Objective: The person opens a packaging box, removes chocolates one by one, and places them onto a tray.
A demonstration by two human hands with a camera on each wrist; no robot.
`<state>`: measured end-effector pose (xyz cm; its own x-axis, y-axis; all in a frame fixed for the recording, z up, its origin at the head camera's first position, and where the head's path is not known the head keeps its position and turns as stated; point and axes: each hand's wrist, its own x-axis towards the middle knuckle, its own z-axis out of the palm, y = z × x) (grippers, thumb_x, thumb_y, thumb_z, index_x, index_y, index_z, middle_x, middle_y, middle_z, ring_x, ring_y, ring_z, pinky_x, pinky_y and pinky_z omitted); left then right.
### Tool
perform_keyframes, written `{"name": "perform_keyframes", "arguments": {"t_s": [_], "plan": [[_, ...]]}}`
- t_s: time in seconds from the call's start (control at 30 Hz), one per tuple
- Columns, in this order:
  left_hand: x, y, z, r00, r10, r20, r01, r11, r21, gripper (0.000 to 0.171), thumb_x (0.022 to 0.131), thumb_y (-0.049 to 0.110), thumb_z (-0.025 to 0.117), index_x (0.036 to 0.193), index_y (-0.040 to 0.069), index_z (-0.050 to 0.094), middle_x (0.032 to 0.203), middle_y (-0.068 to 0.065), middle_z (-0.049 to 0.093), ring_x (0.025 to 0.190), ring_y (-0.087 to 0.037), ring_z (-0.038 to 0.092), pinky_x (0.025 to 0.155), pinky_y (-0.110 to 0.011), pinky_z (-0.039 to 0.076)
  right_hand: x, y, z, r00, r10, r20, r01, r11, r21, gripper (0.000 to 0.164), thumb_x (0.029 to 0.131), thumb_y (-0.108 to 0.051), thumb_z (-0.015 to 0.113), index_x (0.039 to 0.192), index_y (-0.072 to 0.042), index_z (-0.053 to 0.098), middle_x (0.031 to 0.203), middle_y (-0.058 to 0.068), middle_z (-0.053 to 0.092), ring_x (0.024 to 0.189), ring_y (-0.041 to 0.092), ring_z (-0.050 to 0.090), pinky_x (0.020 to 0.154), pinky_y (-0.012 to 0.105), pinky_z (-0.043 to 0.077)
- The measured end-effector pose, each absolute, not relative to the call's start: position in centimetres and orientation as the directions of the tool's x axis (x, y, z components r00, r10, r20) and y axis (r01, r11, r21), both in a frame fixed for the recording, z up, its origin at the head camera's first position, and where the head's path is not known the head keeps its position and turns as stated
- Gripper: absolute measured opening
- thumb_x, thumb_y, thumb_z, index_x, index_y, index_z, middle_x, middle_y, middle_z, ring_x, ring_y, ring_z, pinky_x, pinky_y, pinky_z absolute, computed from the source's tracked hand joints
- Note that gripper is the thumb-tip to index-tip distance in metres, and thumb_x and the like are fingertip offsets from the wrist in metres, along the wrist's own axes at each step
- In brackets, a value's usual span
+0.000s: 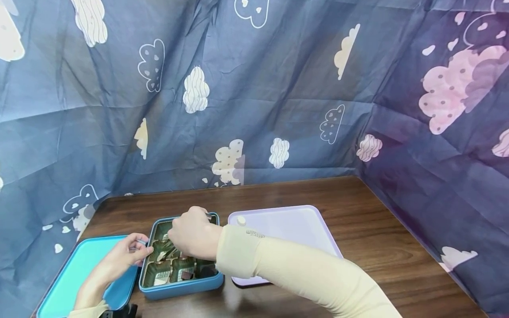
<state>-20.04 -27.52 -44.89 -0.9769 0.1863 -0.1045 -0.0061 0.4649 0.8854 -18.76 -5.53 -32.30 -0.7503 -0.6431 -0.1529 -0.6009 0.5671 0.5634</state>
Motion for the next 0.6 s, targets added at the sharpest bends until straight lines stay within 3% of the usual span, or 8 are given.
{"name": "perform_keyframes", "arguments": {"t_s": [0.2,0.5,0.6], "plan": [[-20.0,-27.5,-44.8,-0.977,0.188,-0.102,-0.004,0.461,0.888,0.040,0.093,0.014,0.067,0.118,-0.009,0.044,0.087,-0.011,0.054,0.074,-0.021,0.060,0.067,-0.034,0.055,-19.3,-5.9,-32.6,-0.704,-0.690,-0.167,-0.644,0.521,0.561,0.013,0.086,-0.052,0.070,0.096,-0.043,0.071,0.090,-0.017,0.066,0.065,0.007,0.058,0.054,0.029,0.048],[-20.1,-27.5,-44.7,-0.979,0.181,-0.098,-0.002,0.465,0.885,0.039,0.093,0.014,0.067,0.117,-0.008,0.044,0.087,-0.011,0.054,0.074,-0.022,0.060,0.067,-0.034,0.055,-19.8,-5.1,-32.3,-0.641,-0.756,-0.132,-0.665,0.460,0.588,0.013,0.087,-0.052,0.068,0.097,-0.044,0.070,0.092,-0.017,0.065,0.067,0.006,0.059,0.054,0.028,0.047],[-20.1,-27.6,-44.8,-0.979,0.177,-0.100,-0.007,0.461,0.887,0.039,0.093,0.013,0.067,0.117,-0.008,0.044,0.087,-0.011,0.053,0.075,-0.021,0.060,0.067,-0.034,0.055,-20.0,-5.0,-32.0,-0.640,-0.758,-0.121,-0.666,0.470,0.579,0.008,0.093,-0.043,0.063,0.095,-0.041,0.071,0.093,-0.016,0.066,0.067,0.007,0.059,0.054,0.029,0.047]]}}
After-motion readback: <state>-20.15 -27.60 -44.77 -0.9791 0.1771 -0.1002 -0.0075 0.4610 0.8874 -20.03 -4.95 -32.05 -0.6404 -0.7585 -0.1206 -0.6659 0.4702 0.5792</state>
